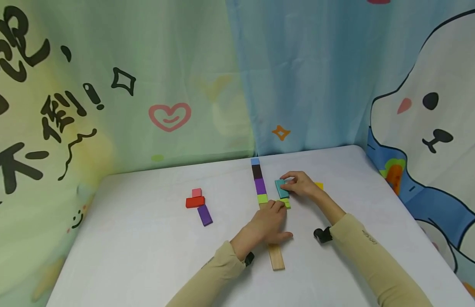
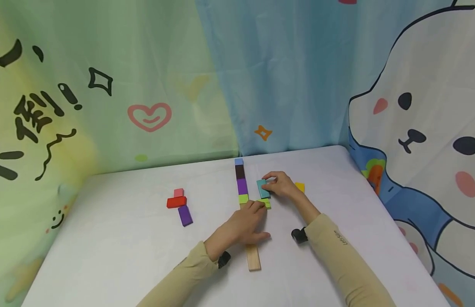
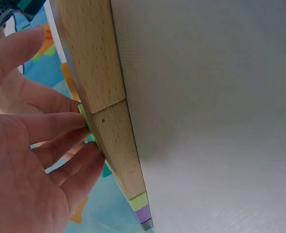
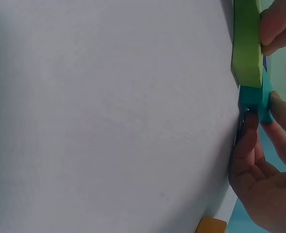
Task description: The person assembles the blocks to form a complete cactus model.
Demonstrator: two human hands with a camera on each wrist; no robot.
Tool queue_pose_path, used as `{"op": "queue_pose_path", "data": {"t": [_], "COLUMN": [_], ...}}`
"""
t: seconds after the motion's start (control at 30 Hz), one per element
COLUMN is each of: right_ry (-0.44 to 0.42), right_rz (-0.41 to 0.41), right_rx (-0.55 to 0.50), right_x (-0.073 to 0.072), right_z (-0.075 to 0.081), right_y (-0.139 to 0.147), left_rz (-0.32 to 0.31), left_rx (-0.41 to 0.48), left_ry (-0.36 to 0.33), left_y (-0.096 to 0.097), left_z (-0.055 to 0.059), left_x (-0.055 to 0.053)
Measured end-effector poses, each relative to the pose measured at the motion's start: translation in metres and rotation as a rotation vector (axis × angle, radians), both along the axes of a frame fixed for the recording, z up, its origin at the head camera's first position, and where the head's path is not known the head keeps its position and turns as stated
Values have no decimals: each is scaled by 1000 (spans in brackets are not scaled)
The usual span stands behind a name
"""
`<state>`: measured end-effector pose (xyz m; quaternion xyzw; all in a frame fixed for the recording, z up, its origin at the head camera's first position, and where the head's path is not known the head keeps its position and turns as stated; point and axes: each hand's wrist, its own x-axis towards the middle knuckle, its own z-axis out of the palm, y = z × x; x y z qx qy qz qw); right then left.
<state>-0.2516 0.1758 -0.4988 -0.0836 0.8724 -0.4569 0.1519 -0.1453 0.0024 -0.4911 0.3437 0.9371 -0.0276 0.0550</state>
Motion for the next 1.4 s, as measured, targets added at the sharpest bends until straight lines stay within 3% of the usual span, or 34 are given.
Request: {"op": "queue_pose_path", "data": {"t": [0.63, 1.2, 1.3, 1.4], "right_ry": [24, -46, -11, 31], "right_rz": [41, 28, 22, 27], "right_rx": [20, 4, 70, 232], "right_x": [0, -2, -4, -4], "right_z": [-2, 1, 10, 25], "right_y": [3, 5, 12, 27], "left_rz": [-26, -22, -23, -17], "left_rx": [-5, 16, 7, 2], "left_ry": [32, 14, 21, 12], "left_y": [-2, -3, -2, -1], "left_z": [4, 0, 0, -2], "left_x": [3, 4, 3, 1]}}
